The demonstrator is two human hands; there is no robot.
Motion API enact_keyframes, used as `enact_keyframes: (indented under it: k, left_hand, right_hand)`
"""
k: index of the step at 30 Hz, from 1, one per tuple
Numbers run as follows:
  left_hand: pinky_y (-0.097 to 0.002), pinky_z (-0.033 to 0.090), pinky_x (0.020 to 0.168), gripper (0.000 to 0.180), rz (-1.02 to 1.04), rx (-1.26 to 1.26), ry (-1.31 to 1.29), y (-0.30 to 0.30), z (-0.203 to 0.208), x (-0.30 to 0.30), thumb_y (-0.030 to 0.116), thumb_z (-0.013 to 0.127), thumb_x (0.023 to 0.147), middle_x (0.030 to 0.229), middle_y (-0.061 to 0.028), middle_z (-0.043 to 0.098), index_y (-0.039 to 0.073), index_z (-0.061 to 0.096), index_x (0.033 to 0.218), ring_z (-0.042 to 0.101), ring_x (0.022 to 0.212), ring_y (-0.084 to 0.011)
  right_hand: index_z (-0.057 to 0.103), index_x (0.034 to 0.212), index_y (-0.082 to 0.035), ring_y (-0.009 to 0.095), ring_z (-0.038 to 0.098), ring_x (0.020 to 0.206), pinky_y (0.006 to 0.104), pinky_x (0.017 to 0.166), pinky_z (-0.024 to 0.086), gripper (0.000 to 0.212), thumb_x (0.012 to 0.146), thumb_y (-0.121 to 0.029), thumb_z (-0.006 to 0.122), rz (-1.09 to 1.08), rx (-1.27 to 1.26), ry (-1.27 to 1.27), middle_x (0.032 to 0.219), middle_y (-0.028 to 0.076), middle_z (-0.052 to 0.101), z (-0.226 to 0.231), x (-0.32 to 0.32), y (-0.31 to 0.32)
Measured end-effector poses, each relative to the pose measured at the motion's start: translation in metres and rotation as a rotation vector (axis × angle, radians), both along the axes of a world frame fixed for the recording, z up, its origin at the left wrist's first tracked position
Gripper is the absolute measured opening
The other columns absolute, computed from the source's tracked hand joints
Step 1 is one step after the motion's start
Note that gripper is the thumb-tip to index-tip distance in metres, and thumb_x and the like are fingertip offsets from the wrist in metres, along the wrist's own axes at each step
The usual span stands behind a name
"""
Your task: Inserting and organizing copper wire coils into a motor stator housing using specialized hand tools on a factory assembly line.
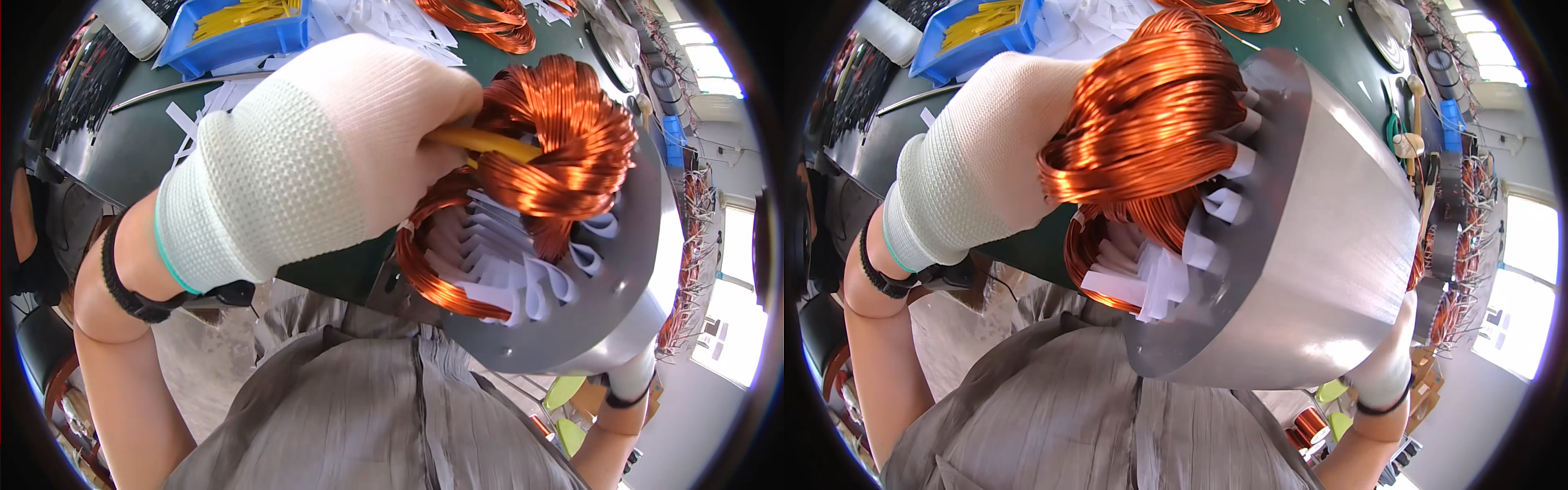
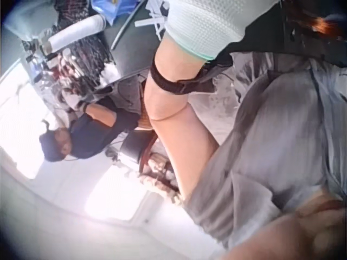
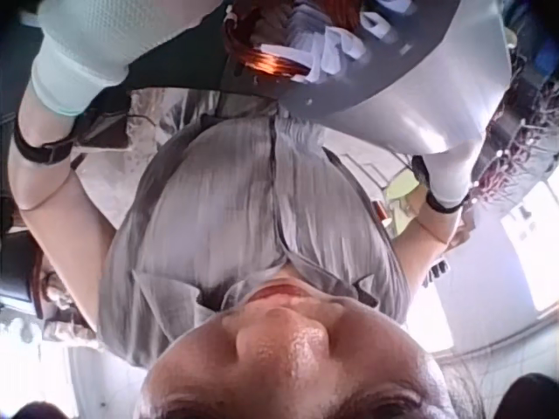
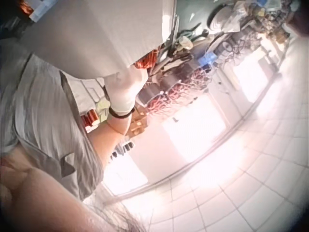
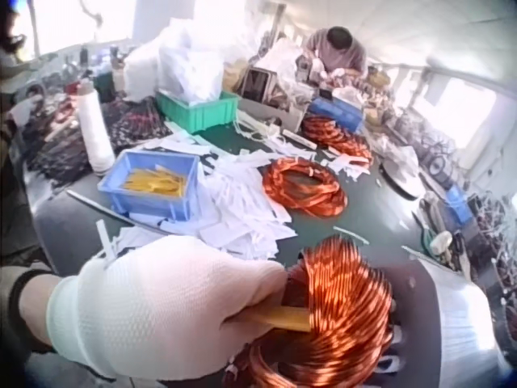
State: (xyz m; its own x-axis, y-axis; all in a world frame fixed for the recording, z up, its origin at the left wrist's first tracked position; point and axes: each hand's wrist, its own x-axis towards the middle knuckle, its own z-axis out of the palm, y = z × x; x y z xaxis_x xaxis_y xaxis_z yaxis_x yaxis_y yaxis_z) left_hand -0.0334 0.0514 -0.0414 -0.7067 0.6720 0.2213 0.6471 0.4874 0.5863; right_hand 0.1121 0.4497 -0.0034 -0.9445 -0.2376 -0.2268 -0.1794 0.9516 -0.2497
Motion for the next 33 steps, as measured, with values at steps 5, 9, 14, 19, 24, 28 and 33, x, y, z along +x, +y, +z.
enact_keyframes:
  k: [5, 9, 14, 19, 24, 28, 33]
  left_hand:
    - [-0.0297, 0.054, 0.079, 0.037, 0.098, -0.009, -0.282, -0.001, 0.001, -0.017, -0.003, 0.073, 0.083, 0.093, -0.0121, 0.074, -0.002, 0.066, 0.12, 0.065, 0.077, -0.0166]
    - [-0.0298, 0.054, 0.078, 0.034, 0.201, -0.019, -0.585, 0.003, -0.001, -0.015, -0.004, 0.073, 0.082, 0.091, -0.011, 0.074, -0.003, 0.068, 0.115, 0.065, 0.077, -0.0134]
    - [-0.0301, 0.052, 0.072, 0.026, 0.098, 0.095, -0.429, 0.01, -0.011, -0.008, 0.006, 0.074, 0.086, 0.083, -0.012, 0.068, -0.003, 0.064, 0.108, 0.061, 0.073, -0.0179]
    - [-0.0288, 0.049, 0.073, 0.029, -0.047, 0.084, -0.287, -0.04, -0.022, 0.009, 0.008, 0.063, 0.094, 0.09, -0.008, 0.062, -0.001, 0.062, 0.122, 0.054, 0.072, -0.017]
    - [-0.032, 0.052, 0.072, 0.03, 0.183, 0.085, 0.027, -0.045, -0.028, 0.029, 0.003, 0.064, 0.092, 0.09, -0.0095, 0.066, 0.005, 0.066, 0.121, 0.063, 0.075, -0.0224]
    - [-0.0354, 0.053, 0.066, 0.027, 0.212, 0.011, 0.201, -0.029, -0.028, 0.025, 0.011, 0.074, 0.087, 0.081, -0.0124, 0.066, 0.006, 0.07, 0.113, 0.067, 0.074, -0.0313]
    - [-0.0353, 0.052, 0.063, 0.021, 0.213, -0.06, 0.255, -0.022, -0.029, 0.021, 0.016, 0.074, 0.088, 0.077, -0.0086, 0.065, 0.008, 0.07, 0.107, 0.066, 0.071, -0.028]
  right_hand:
    - [0.055, 0.133, 0.001, 0.03, 0.067, 0.109, 0.0397, 0.088, 0.056, 0.045, 0.1, -0.029, 0.057, -0.362, -0.144, -0.136, 0.127, 0.018, 0.065, 0.02, -0.003, -0.008]
    - [0.071, 0.086, -0.001, 0.035, 0.062, 0.068, 0.0394, 0.061, 0.048, 0.017, 0.07, 0.001, 0.066, 0.062, -0.02, 0.202, 0.079, 0.013, 0.065, 0.028, -0.013, -0.035]
    - [0.066, 0.084, 0.001, 0.039, 0.054, 0.063, 0.0418, 0.057, 0.041, 0.023, 0.064, 0.007, 0.055, -0.027, -0.028, 0.082, 0.072, 0.017, 0.054, 0.044, -0.027, -0.034]
    - [0.07, 0.088, 0.003, 0.029, 0.063, 0.063, 0.0362, 0.059, 0.047, 0.021, 0.072, 0.005, 0.056, -0.098, -0.046, 0.098, 0.073, 0.014, 0.064, 0.043, -0.005, -0.042]
    - [0.069, 0.109, 0.007, 0.017, 0.067, 0.088, 0.0268, 0.072, 0.053, 0.027, 0.089, -0.009, 0.06, -0.769, -0.856, 0.145, 0.1, 0.012, 0.068, -0.025, 0.039, 0.037]
    - [0.064, 0.12, 0.006, 0.018, 0.065, 0.096, 0.0273, 0.078, 0.052, 0.033, 0.096, -0.016, 0.058, -0.828, -0.889, 0.262, 0.115, 0.014, 0.066, -0.103, 0.031, 0.025]
    - [0.062, 0.123, 0.006, 0.018, 0.064, 0.098, 0.0277, 0.08, 0.051, 0.036, 0.098, -0.019, 0.056, -0.696, -0.63, 0.211, 0.118, 0.014, 0.064, -0.107, 0.021, 0.011]
